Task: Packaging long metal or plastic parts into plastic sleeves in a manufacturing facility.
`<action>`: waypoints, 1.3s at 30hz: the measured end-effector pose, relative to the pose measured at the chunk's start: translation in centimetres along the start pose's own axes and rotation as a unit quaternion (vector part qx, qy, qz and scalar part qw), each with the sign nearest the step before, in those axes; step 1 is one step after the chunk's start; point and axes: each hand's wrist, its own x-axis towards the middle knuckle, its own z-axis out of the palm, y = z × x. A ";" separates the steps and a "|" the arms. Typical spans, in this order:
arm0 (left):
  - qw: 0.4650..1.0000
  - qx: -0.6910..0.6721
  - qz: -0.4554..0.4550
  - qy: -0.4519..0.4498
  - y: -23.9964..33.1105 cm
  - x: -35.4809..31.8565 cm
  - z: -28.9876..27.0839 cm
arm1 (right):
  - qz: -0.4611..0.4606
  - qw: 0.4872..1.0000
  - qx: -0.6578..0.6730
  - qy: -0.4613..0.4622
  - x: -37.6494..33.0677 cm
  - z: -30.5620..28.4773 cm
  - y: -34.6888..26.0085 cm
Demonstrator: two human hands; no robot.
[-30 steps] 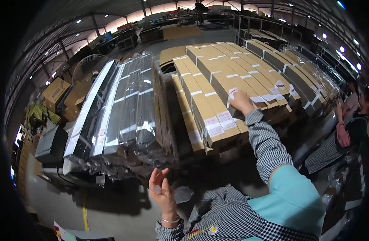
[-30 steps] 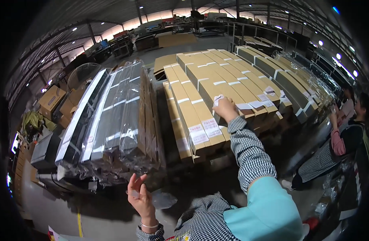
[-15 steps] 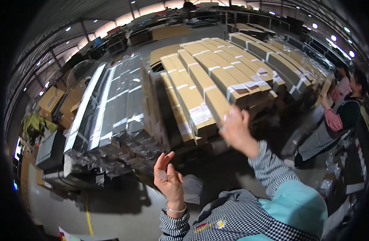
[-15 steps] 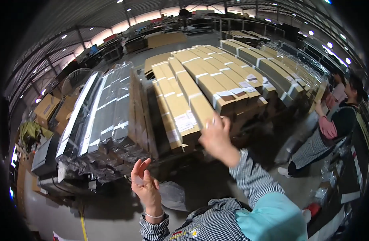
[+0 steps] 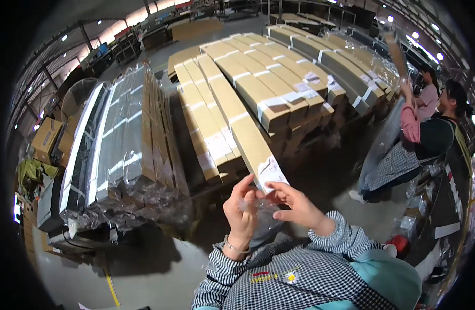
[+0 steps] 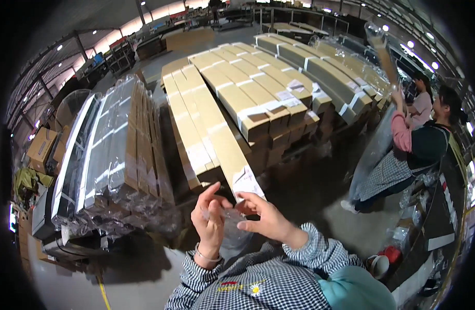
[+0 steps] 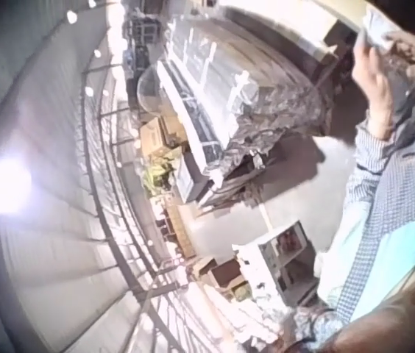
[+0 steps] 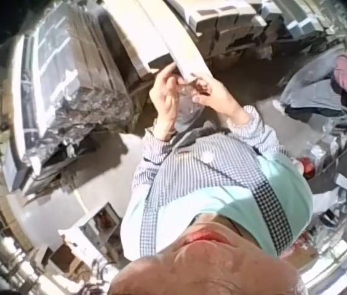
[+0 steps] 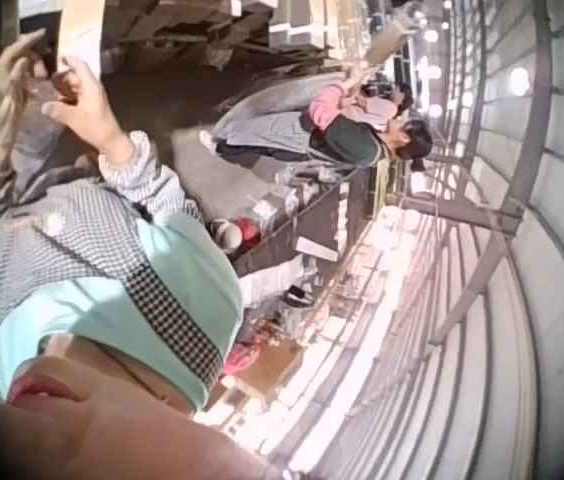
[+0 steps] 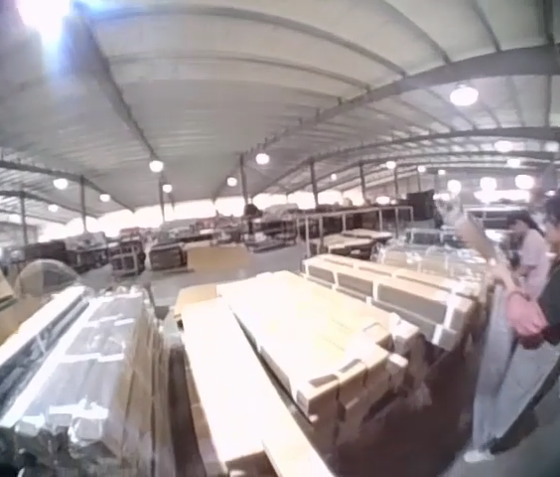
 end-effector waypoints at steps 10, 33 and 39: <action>0.998 0.041 -0.034 0.038 1.0 1.1 1.6 | 0.049 0.992 0.104 0.041 2.5 -4.3 0.5; 0.846 0.333 0.002 -0.417 -6.4 -1.1 -3.0 | -0.106 0.859 -0.466 -0.183 -2.0 -15.4 7.3; 0.929 0.017 -0.242 -0.278 -1.2 0.8 -1.1 | -0.204 0.956 -0.207 -0.033 1.2 -10.9 6.0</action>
